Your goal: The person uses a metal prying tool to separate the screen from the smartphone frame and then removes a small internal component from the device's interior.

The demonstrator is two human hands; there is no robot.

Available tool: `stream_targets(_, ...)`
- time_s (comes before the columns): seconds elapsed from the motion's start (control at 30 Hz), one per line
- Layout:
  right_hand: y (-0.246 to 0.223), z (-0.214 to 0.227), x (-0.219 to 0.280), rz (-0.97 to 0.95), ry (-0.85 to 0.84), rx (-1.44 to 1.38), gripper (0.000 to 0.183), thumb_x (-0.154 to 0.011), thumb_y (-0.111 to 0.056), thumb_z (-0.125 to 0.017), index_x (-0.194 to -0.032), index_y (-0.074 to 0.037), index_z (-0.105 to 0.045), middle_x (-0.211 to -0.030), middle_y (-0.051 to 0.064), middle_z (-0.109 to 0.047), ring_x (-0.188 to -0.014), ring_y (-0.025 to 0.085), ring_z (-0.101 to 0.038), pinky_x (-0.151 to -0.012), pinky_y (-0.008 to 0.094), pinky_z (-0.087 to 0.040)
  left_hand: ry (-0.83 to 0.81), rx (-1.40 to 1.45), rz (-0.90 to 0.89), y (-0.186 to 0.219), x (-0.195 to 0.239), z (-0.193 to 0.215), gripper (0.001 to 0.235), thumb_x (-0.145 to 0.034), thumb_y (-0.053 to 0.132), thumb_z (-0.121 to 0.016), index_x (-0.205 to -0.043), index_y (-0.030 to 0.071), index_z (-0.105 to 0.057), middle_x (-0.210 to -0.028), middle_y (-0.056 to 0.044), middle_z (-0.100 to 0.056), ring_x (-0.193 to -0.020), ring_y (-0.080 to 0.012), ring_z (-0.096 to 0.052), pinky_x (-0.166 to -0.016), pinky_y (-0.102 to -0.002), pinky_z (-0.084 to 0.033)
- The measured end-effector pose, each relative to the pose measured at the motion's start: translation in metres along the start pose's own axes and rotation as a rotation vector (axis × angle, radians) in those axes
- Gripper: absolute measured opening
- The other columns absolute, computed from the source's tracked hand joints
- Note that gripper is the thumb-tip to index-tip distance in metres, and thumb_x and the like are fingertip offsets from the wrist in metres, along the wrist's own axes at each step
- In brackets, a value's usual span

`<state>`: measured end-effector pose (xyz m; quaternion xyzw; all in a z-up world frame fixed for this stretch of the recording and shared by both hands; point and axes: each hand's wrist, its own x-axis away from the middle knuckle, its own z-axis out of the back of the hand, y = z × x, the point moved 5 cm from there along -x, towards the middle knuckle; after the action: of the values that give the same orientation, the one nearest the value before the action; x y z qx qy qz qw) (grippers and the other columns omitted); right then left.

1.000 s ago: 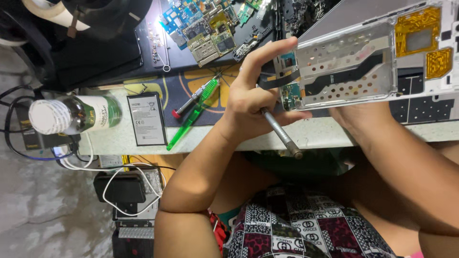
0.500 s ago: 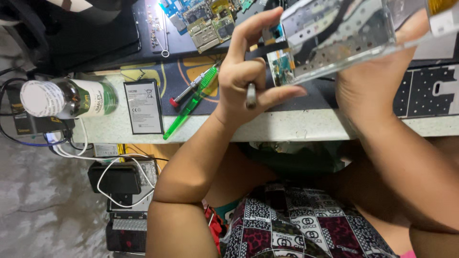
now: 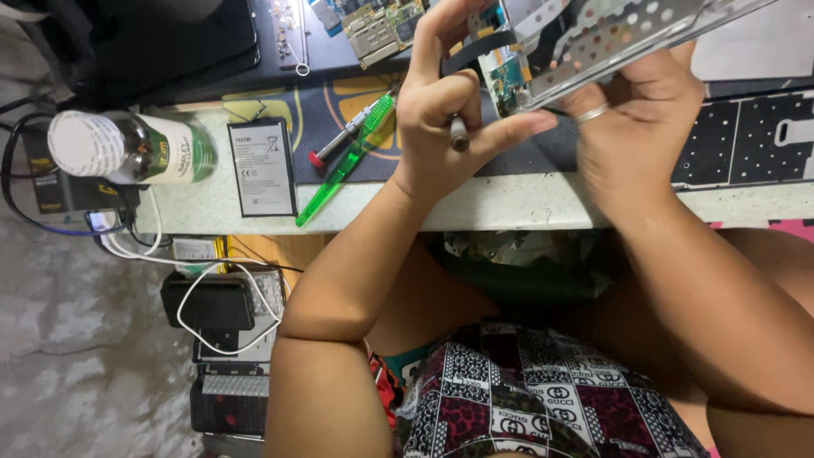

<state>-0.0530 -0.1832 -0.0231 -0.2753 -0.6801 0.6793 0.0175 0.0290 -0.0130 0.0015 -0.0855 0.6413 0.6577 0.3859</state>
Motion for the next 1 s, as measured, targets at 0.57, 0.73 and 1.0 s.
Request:
stream_targets(0.57,-0.008,-0.023,-0.017,0.191,-0.185,0.353,0.008,-0.098,0.001,-0.067,-0.103,0.0,-0.073,-0.117,0.011,-0.065,-0.119,0.024,-0.057,-0.101,0.032,-0.048,0.08,-0.112,-0.049,0.009,-0.004,0.01,0.06,-0.067,0.022,-0.099,-0.058,0.001,-0.043,-0.145,-0.027,-0.043,-0.135,-0.0395,-0.052,-0.115,-0.046,-0.044)
stream_targets(0.73,-0.012,-0.025,-0.021,0.201,-0.257,0.41,0.019,-0.087,-0.005,-0.079,-0.105,-0.001,-0.074,-0.117,0.012,-0.066,-0.117,0.028,-0.055,-0.103,0.04,-0.046,0.058,-0.056,0.009,0.006,-0.007,0.013,0.056,-0.072,0.019,-0.098,-0.06,0.001,-0.047,-0.149,-0.027,-0.043,-0.138,-0.0366,-0.052,-0.116,-0.042,-0.044)
stream_targets(1.0,-0.011,-0.024,-0.015,0.45,-0.084,0.581,0.019,-0.089,-0.005,-0.086,-0.107,-0.002,-0.077,-0.129,0.018,-0.062,-0.124,0.036,-0.054,-0.107,0.044,-0.047,0.007,-0.061,-0.001,0.0,-0.003,0.004,0.054,-0.077,0.02,-0.098,-0.063,0.001,-0.049,-0.153,-0.022,-0.042,-0.139,-0.0303,-0.051,-0.116,-0.039,-0.043)
